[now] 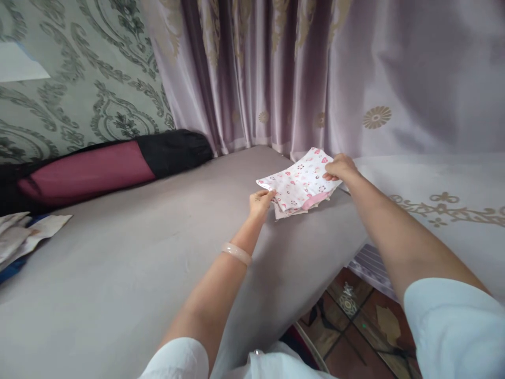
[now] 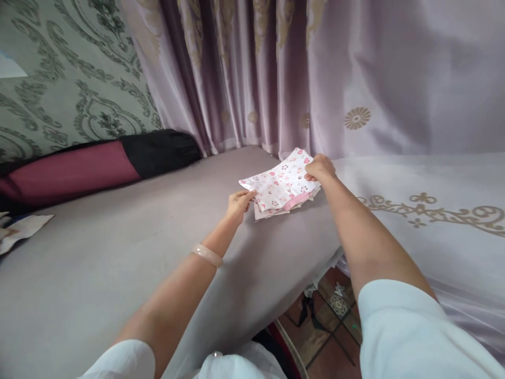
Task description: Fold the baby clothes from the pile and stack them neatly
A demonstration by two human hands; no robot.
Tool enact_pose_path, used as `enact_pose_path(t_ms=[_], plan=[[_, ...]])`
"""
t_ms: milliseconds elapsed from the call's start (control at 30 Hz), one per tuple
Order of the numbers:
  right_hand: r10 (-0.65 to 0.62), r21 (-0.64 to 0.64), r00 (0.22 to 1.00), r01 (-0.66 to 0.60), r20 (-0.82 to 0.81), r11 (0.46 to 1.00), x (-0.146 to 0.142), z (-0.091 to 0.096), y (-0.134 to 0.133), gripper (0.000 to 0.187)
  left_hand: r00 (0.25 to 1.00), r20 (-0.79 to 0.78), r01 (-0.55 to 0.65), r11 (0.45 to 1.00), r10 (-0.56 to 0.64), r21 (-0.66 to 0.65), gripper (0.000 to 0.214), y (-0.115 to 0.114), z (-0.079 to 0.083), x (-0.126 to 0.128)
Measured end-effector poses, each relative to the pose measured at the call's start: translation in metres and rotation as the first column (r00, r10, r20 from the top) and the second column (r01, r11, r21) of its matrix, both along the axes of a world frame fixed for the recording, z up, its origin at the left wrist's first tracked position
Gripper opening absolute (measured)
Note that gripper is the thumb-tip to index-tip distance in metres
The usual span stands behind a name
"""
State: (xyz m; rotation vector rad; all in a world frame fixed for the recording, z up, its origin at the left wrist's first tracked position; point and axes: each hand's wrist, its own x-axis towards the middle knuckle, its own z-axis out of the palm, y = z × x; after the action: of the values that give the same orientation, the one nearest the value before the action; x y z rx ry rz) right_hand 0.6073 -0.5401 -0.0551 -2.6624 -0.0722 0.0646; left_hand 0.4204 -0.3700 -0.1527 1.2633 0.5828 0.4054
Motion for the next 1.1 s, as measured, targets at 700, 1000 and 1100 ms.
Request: enact_pose_path(t_ms=[700, 1000, 1100], plan=[[-0.055, -0.197, 0.998, 0.050, -0.019, 0.979, 0.021, -0.064, -0.009, 0.020, 0.991, -0.133, 0.050, 0.969, -0.018, 0.241, 0.037, -0.016, -0.052, -0.004], [0.170, -0.338, 0.954, -0.080, 0.248, 0.938, -0.013, -0.091, 0.017, 0.039, 0.989, -0.072, 0.147, 0.799, -0.129, 0.583, 0.034, -0.029, -0.054, -0.025], [0.218, -0.379, 0.930, -0.094, 0.296, 0.920, -0.027, -0.100, 0.019, 0.039, 0.981, -0.130, 0.195, 0.724, -0.145, 0.662, 0.024, -0.030, -0.057, -0.023]])
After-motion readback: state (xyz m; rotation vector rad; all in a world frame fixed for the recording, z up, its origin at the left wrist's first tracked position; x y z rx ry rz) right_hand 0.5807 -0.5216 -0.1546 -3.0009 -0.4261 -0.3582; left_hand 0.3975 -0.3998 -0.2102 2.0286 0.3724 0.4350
